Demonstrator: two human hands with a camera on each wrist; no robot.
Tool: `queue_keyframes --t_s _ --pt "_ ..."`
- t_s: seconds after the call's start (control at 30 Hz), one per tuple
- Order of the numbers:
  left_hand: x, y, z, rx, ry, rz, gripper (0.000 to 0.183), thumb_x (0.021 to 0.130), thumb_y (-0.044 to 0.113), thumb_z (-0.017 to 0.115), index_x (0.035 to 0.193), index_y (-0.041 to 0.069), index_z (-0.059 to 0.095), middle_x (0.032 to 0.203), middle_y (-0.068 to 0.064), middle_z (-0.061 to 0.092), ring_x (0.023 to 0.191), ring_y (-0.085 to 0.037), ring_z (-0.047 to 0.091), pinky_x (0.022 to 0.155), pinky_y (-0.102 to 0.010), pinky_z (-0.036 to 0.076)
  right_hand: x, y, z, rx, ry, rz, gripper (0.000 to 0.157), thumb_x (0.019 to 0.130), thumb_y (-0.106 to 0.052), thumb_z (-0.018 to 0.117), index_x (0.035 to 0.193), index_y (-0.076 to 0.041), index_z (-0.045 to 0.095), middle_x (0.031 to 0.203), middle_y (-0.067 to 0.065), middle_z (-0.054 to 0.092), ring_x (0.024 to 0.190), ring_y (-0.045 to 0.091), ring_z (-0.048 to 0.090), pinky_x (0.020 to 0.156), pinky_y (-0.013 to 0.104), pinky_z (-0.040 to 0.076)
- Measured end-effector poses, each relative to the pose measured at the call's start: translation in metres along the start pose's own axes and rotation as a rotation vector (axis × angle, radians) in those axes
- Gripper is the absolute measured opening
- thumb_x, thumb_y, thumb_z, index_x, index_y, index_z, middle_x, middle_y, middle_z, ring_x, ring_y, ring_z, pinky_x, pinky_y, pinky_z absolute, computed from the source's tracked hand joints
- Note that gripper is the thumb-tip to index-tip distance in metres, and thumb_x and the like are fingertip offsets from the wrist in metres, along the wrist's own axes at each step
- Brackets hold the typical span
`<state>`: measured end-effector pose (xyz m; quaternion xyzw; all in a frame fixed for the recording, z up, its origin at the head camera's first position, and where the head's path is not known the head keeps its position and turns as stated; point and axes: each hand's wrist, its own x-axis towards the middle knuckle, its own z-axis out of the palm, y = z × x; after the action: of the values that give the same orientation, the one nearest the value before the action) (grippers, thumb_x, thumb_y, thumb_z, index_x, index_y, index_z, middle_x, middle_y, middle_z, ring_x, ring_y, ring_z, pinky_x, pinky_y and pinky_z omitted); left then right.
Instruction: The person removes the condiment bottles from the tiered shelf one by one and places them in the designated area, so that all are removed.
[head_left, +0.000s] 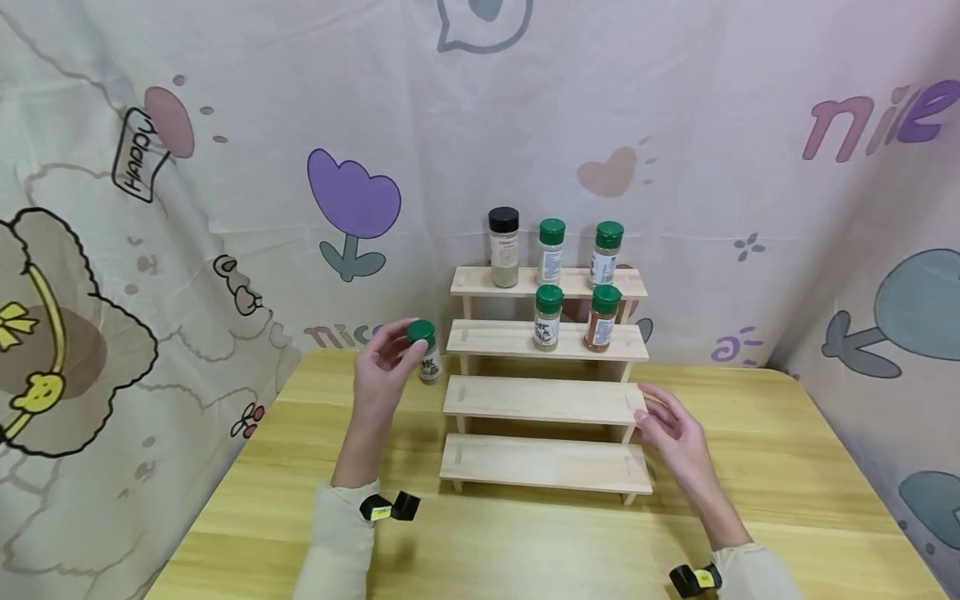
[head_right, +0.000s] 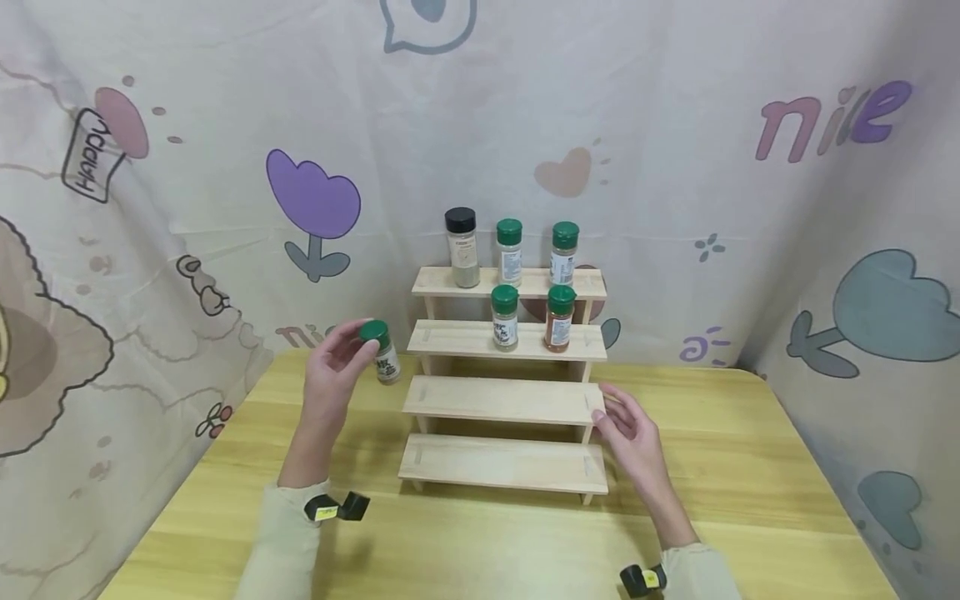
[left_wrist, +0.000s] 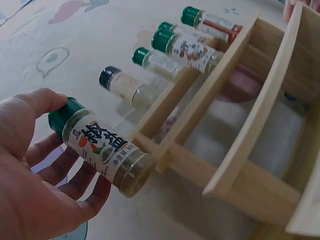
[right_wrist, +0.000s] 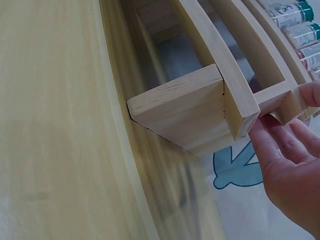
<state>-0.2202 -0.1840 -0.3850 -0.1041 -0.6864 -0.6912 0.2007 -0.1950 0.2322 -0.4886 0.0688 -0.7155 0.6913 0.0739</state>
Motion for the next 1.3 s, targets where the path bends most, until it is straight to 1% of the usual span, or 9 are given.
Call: queue_keyframes --t_s 0.13,0.23,0.37,0.6,0.7,0.87,0.93,1.1,1.3 --pt "-0.006 -0.007 -0.017 0.026 0.044 -0.014 0.037 0.097 0.006 0.071 0.132 -0.001 0.062 0.121 -0.011 0.063 0.112 -0.025 0.062 0.094 -0.022 0.054 0.003 0.004 0.007 -0.002 -0.019 0.004 0.054 0.104 -0.016 0.063 0.152 -0.001 0.044 0.135 0.017 0.062 0.108 0.011 0.069 0.090 0.039 0.059" --pt "-0.006 -0.012 -0.024 0.041 0.063 -0.040 0.037 0.097 0.007 0.071 0.132 -0.001 0.062 0.120 -0.010 0.062 0.111 -0.023 0.062 0.094 -0.021 0.053 0.004 0.005 0.009 -0.001 -0.016 0.008 0.054 0.104 -0.016 0.064 0.151 -0.001 0.044 0.136 0.021 0.061 0.107 0.011 0.069 0.090 0.038 0.059" --pt "-0.005 -0.025 -0.027 0.046 0.072 -0.071 0.037 0.098 0.007 0.070 0.132 -0.002 0.062 0.122 -0.012 0.061 0.112 -0.023 0.061 0.095 -0.020 0.053 0.001 0.006 0.007 0.012 -0.013 0.004 0.052 0.103 -0.014 0.063 0.150 0.000 0.045 0.134 0.020 0.062 0.106 0.012 0.070 0.088 0.039 0.059" --pt "0.000 -0.046 -0.028 0.037 0.095 -0.100 0.038 0.097 0.007 0.071 0.132 -0.002 0.061 0.126 -0.015 0.060 0.114 -0.023 0.061 0.093 -0.020 0.054 0.001 0.005 0.005 -0.022 -0.012 0.002 0.053 0.104 -0.017 0.062 0.152 -0.001 0.044 0.140 0.031 0.055 0.108 0.010 0.069 0.089 0.038 0.059" --pt "0.001 -0.053 -0.025 0.026 0.106 -0.121 0.037 0.097 0.005 0.070 0.132 -0.002 0.060 0.127 -0.015 0.059 0.114 -0.023 0.061 0.091 -0.020 0.055 0.002 0.004 0.003 -0.010 -0.006 -0.002 0.053 0.104 -0.015 0.063 0.151 0.000 0.044 0.138 0.027 0.058 0.107 0.010 0.070 0.088 0.036 0.060" --pt "0.003 -0.067 -0.020 0.002 0.124 -0.149 0.037 0.097 0.002 0.069 0.132 -0.003 0.059 0.131 -0.017 0.058 0.115 -0.023 0.059 0.092 -0.020 0.054 0.000 0.004 -0.001 0.017 -0.007 -0.012 0.053 0.104 -0.012 0.063 0.150 0.003 0.044 0.130 0.008 0.066 0.105 0.010 0.070 0.085 0.034 0.060" --pt "0.004 -0.073 -0.019 -0.006 0.132 -0.162 0.038 0.097 0.001 0.069 0.133 -0.003 0.059 0.133 -0.019 0.057 0.116 -0.024 0.059 0.093 -0.019 0.054 0.000 0.004 -0.001 0.021 -0.009 -0.014 0.052 0.104 -0.012 0.063 0.150 0.003 0.044 0.128 0.004 0.066 0.105 0.010 0.070 0.085 0.033 0.060" --pt "0.005 -0.088 -0.019 0.013 0.146 -0.195 0.039 0.097 0.002 0.069 0.135 -0.003 0.059 0.135 -0.022 0.057 0.119 -0.027 0.058 0.094 -0.017 0.052 0.000 0.003 -0.002 0.019 -0.010 -0.009 0.053 0.104 -0.013 0.063 0.150 0.002 0.044 0.129 0.005 0.066 0.106 0.011 0.070 0.086 0.033 0.060" --pt "0.005 -0.104 -0.021 0.002 0.138 -0.203 0.039 0.097 0.003 0.069 0.134 -0.003 0.059 0.136 -0.021 0.056 0.122 -0.031 0.056 0.094 -0.017 0.052 0.002 0.002 -0.003 0.016 -0.012 -0.013 0.052 0.104 -0.013 0.063 0.150 0.001 0.044 0.130 0.006 0.066 0.106 0.011 0.070 0.087 0.037 0.060"
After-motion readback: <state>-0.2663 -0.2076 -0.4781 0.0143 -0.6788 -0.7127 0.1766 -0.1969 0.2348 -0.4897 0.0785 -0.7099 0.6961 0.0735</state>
